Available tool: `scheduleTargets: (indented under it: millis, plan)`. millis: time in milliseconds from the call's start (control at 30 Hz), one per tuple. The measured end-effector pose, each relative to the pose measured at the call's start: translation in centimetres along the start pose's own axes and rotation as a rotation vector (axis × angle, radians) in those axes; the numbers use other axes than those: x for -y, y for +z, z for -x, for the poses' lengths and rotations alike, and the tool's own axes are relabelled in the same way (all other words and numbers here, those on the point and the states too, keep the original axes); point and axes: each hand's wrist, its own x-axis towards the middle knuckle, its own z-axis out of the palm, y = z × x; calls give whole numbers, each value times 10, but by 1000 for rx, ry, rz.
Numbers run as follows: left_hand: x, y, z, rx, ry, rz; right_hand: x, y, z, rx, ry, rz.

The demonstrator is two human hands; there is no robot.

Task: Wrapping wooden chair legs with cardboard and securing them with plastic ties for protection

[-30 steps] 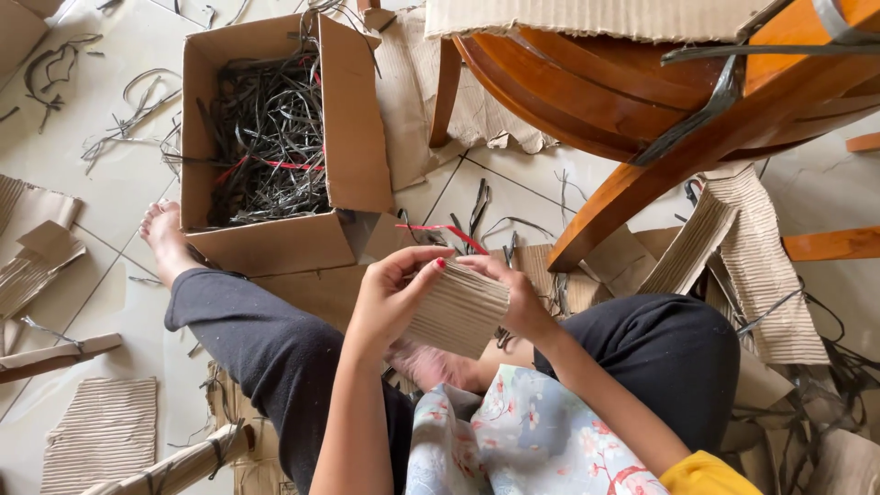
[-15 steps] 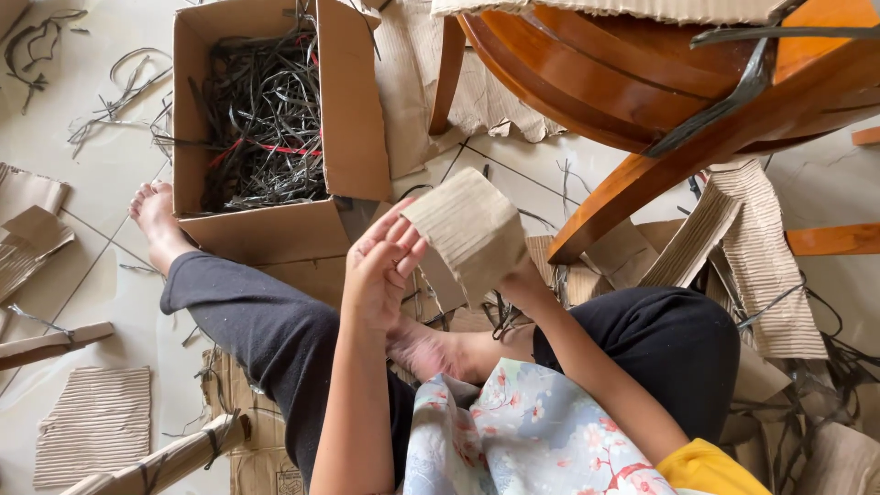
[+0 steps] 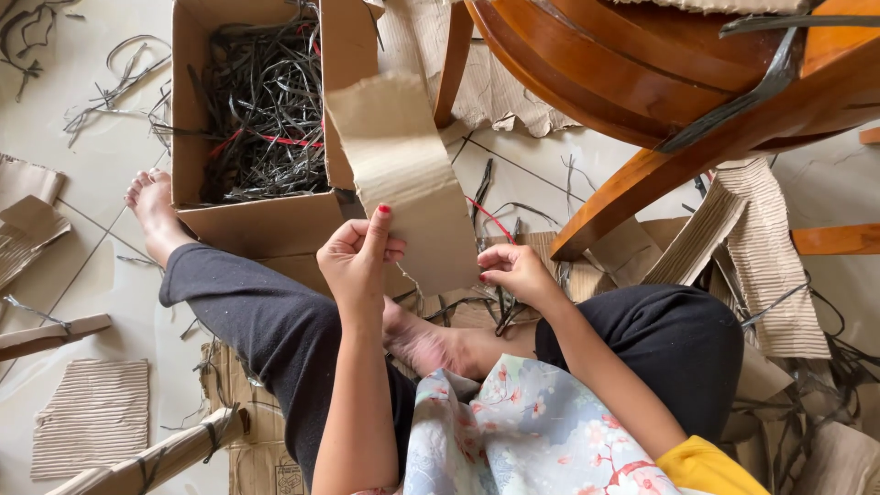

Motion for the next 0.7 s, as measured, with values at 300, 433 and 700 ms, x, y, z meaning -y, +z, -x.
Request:
scheduleTargets:
  millis: [300, 433, 700]
  plan:
    - [-4, -16, -5, -54, 76, 30, 13, 4, 8, -71, -59, 113]
    - [-2, -12, 1, 53, 31, 50, 66, 8, 31, -74, -209, -192]
    - [10, 22, 25, 252, -55, 76, 82, -29, 61, 105, -490, -423]
